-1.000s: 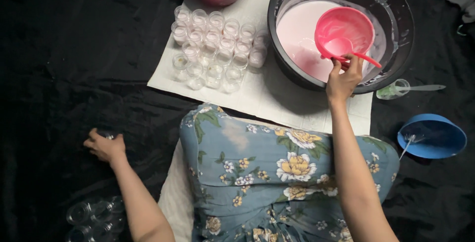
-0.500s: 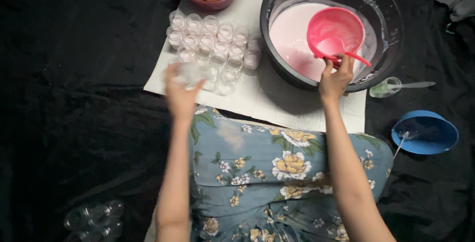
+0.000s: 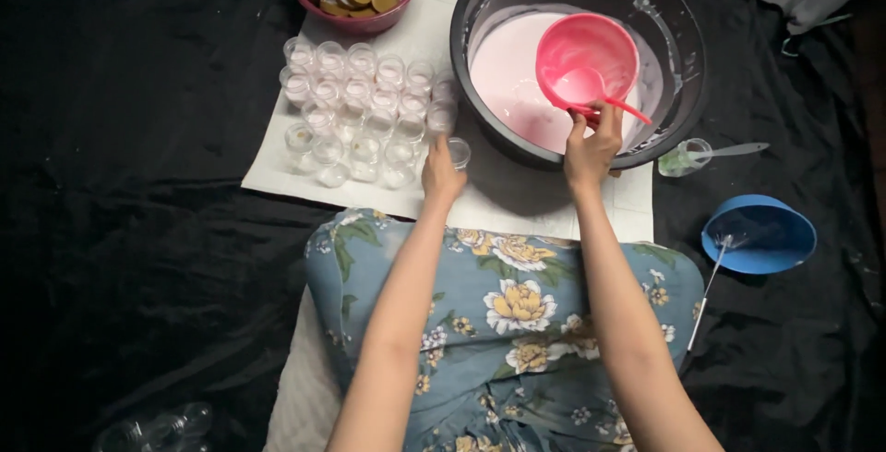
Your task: Filling small plastic jars with a pink liquid mixture using a spoon and a small bowl as a transfer vessel.
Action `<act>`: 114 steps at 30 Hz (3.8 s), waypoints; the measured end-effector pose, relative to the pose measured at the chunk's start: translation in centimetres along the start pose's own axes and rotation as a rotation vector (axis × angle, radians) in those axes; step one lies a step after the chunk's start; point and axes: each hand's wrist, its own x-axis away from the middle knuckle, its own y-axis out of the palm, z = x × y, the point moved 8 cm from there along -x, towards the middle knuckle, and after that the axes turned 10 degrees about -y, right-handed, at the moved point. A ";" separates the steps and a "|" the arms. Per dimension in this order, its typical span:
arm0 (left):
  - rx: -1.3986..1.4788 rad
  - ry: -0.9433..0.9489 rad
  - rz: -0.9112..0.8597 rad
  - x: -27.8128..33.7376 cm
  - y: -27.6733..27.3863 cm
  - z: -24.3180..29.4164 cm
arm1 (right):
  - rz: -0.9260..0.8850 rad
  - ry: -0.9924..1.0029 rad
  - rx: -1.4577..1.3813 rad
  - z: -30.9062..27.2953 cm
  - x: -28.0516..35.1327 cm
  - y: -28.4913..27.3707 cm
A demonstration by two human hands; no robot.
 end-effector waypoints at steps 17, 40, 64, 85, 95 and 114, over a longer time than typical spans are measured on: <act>-0.093 -0.113 -0.007 0.4 -1.2 -0.7 | 0.088 0.036 -0.103 -0.5 0.4 -3.0; 0.817 0.335 0.086 9.2 -21.9 4.5 | -0.207 0.032 -0.428 -12.5 4.0 -0.5; 0.587 0.515 -0.028 7.8 -18.3 5.8 | -0.273 -0.127 -0.149 -12.5 5.8 -1.0; 0.586 0.427 -0.061 8.6 -19.4 6.8 | -0.581 -0.106 0.000 -10.1 -2.0 -3.9; 0.572 0.407 -0.073 8.3 -19.3 6.8 | -0.468 0.087 0.483 8.0 -5.2 0.4; 0.558 0.371 -0.088 8.0 -19.3 6.8 | -0.930 0.810 0.253 21.9 6.4 12.1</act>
